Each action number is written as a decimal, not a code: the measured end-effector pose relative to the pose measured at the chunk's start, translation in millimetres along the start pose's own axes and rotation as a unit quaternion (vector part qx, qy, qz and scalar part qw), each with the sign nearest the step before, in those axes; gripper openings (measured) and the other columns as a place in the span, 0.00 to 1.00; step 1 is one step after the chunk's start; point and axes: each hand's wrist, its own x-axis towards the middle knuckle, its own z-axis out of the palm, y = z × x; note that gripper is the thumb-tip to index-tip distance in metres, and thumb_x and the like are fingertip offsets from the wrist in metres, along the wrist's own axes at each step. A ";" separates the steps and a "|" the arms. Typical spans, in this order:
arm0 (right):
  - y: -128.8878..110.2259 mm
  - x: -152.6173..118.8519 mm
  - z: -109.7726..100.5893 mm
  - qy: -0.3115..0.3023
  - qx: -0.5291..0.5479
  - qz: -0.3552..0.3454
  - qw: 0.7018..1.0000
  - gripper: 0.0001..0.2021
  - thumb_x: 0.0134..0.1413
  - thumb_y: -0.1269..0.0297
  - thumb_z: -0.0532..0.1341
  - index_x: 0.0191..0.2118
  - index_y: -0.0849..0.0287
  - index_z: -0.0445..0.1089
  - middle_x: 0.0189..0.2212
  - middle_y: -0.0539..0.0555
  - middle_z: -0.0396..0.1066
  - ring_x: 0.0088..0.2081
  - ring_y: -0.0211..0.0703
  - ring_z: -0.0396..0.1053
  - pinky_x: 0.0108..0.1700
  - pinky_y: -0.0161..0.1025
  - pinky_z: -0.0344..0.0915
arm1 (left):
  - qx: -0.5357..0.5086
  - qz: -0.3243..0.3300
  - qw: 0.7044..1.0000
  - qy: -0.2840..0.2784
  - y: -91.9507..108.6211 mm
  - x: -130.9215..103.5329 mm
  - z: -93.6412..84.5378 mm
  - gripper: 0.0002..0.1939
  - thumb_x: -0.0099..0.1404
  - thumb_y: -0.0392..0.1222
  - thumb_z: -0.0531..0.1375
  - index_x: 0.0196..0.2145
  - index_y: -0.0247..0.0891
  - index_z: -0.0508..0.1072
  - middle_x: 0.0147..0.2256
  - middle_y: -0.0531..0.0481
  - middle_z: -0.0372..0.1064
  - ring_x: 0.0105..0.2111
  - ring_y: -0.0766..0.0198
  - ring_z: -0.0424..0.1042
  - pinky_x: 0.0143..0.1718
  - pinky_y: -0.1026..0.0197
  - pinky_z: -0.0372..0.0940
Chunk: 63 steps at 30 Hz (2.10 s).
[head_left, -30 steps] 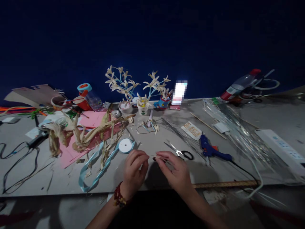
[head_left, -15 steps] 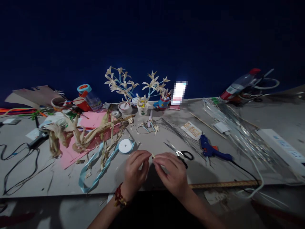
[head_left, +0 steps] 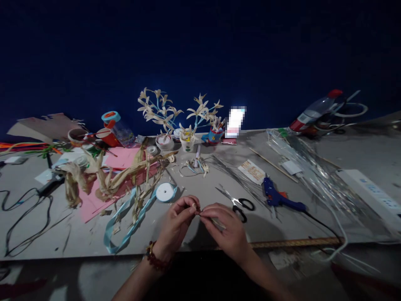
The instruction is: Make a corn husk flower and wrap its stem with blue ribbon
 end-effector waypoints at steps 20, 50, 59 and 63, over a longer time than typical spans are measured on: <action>5.7 -3.0 7.7 0.103 0.379 0.240 0.888 0.03 0.56 0.67 0.69 0.37 0.52 0.78 0.33 0.50 0.75 0.33 0.37 0.73 0.37 0.33 0.70 | -0.034 -0.034 0.997 -0.067 -1.6 -5.6 1.4 0.09 0.69 0.44 0.63 0.37 0.37 0.69 0.24 0.53 0.72 0.27 0.66 0.68 0.35 0.62 0.60; -11.1 16.4 -19.0 -0.119 -0.162 0.017 0.979 0.08 0.64 0.73 0.54 0.38 0.57 0.69 0.33 0.56 0.75 0.37 0.49 0.72 0.40 0.43 0.66 | 0.121 0.073 0.990 -0.017 -4.4 -7.1 2.4 0.08 0.71 0.45 0.60 0.39 0.37 0.71 0.26 0.52 0.72 0.28 0.65 0.71 0.35 0.61 0.65; -10.6 17.2 -18.8 -0.165 -0.205 -0.015 0.965 0.11 0.66 0.73 0.51 0.38 0.57 0.70 0.35 0.56 0.75 0.37 0.47 0.73 0.40 0.42 0.67 | 0.155 0.083 0.984 0.016 -3.1 -8.0 2.5 0.09 0.70 0.46 0.61 0.37 0.37 0.73 0.23 0.54 0.70 0.26 0.66 0.69 0.32 0.63 0.64; -9.3 16.3 -18.5 -0.173 -0.206 -0.023 0.963 0.11 0.66 0.74 0.51 0.39 0.58 0.70 0.36 0.57 0.75 0.37 0.47 0.73 0.40 0.42 0.67 | 0.165 0.075 0.983 0.026 -3.5 -7.1 1.1 0.09 0.69 0.46 0.62 0.38 0.37 0.73 0.23 0.54 0.70 0.26 0.66 0.69 0.32 0.63 0.64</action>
